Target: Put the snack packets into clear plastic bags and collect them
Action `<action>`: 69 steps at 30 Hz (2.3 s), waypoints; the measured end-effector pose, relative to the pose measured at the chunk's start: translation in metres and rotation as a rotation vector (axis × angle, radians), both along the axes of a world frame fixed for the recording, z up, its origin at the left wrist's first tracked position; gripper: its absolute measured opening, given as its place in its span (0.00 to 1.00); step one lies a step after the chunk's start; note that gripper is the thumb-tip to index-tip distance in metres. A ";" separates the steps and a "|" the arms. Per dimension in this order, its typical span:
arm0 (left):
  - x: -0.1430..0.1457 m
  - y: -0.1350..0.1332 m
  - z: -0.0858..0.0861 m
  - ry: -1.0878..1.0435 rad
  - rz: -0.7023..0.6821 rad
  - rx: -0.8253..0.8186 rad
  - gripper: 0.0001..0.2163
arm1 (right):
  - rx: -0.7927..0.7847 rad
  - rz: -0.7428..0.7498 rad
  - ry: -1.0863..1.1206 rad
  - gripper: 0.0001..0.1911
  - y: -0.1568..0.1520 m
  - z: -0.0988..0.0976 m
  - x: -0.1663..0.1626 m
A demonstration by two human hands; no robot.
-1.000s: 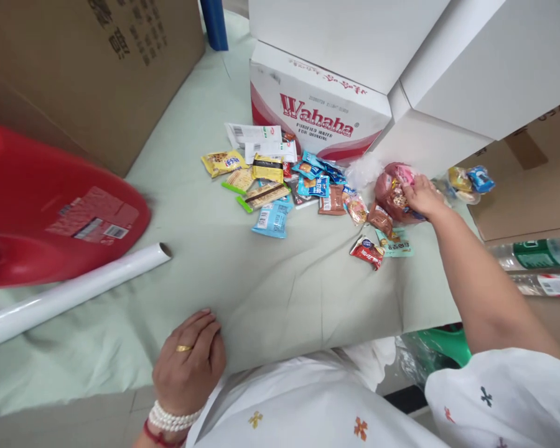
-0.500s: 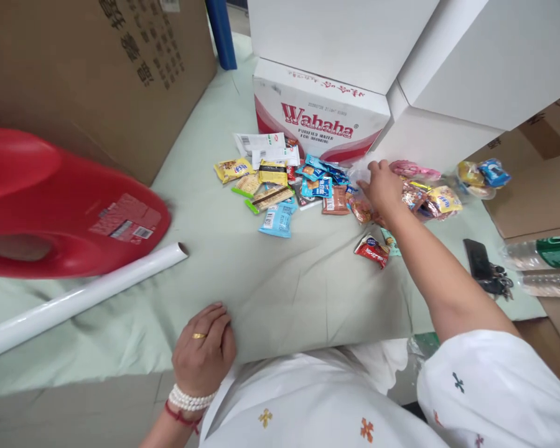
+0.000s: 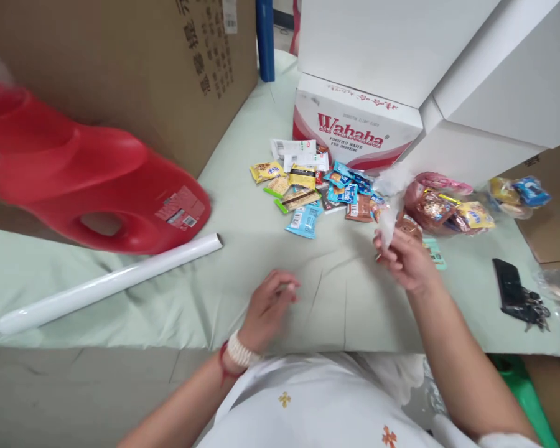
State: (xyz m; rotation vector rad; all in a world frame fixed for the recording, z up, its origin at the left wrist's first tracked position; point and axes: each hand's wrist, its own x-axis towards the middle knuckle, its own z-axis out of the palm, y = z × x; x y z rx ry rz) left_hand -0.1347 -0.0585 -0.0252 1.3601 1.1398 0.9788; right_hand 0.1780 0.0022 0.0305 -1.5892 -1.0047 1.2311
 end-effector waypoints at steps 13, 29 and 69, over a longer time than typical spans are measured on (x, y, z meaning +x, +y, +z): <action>0.074 0.066 -0.027 -0.489 -0.378 -0.523 0.28 | -0.016 0.064 -0.013 0.14 -0.067 -0.048 -0.064; 0.068 0.073 -0.029 -0.341 -0.080 -0.031 0.15 | 0.089 -0.096 0.032 0.16 -0.054 -0.056 -0.069; 0.056 0.090 -0.017 -0.777 -0.089 -0.425 0.20 | -0.032 0.326 -0.033 0.24 -0.027 -0.038 -0.060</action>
